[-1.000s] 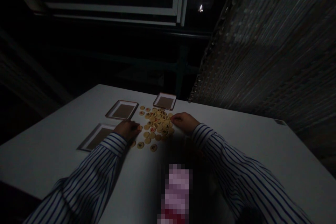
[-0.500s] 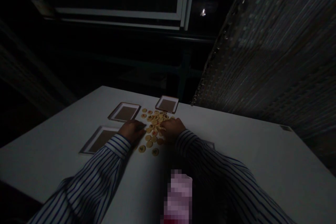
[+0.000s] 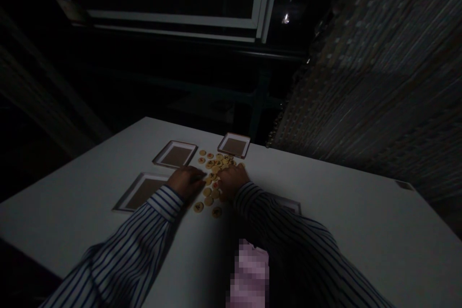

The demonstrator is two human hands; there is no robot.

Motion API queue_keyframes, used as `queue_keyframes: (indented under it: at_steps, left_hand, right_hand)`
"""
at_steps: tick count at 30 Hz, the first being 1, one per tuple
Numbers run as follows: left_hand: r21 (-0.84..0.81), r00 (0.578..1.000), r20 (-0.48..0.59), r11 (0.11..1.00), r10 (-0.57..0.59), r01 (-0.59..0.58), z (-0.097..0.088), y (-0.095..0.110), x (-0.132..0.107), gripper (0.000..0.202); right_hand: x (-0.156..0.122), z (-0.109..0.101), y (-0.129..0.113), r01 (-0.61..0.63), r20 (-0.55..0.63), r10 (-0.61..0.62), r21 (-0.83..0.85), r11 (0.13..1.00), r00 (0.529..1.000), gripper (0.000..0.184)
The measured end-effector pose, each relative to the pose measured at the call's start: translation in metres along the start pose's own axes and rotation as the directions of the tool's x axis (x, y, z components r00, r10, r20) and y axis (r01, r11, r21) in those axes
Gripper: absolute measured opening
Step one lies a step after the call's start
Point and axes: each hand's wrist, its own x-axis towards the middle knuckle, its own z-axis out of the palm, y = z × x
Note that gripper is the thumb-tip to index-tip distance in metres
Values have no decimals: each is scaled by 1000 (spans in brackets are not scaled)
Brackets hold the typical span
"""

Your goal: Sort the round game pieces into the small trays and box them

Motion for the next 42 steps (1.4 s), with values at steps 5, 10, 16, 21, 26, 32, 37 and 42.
queue_keyframes:
  at_steps: [5,10,16,21,26,32,37,42]
  left_hand:
    - [-10,1000,1,1000,11,-11,-6,5,1,33]
    - [-55,1000,-26,998,15,-17,-8,10,1,36]
    - [-262,997,-66,965,-44,25,-12,20,-2,35]
    - [-620,985,-22,776,-170,120,-13,31,-6,38]
    - [-877,965,93,439,-245,196,-18,43,-10,34]
    - [-937,959,114,292,-260,190,-27,56,-18,30]
    - [-958,969,87,249,-233,146,-23,68,-24,33]
    - [-968,968,109,197,-225,155,-21,92,-34,29]
  right_hand:
    - [-1,-6,8,-104,-17,112,260,960,994,25]
    - [2,-5,16,-203,73,204,633,747,976,23]
    - [5,4,14,-179,87,222,879,441,971,21]
    - [-2,-6,5,-155,104,226,963,222,969,21]
    - [-11,-10,4,-115,68,213,970,216,975,25]
    - [-27,-18,10,-55,11,155,958,281,988,27]
    - [-47,-29,12,-54,-1,179,953,300,984,29]
    - [-75,-32,13,-100,47,237,971,216,970,33]
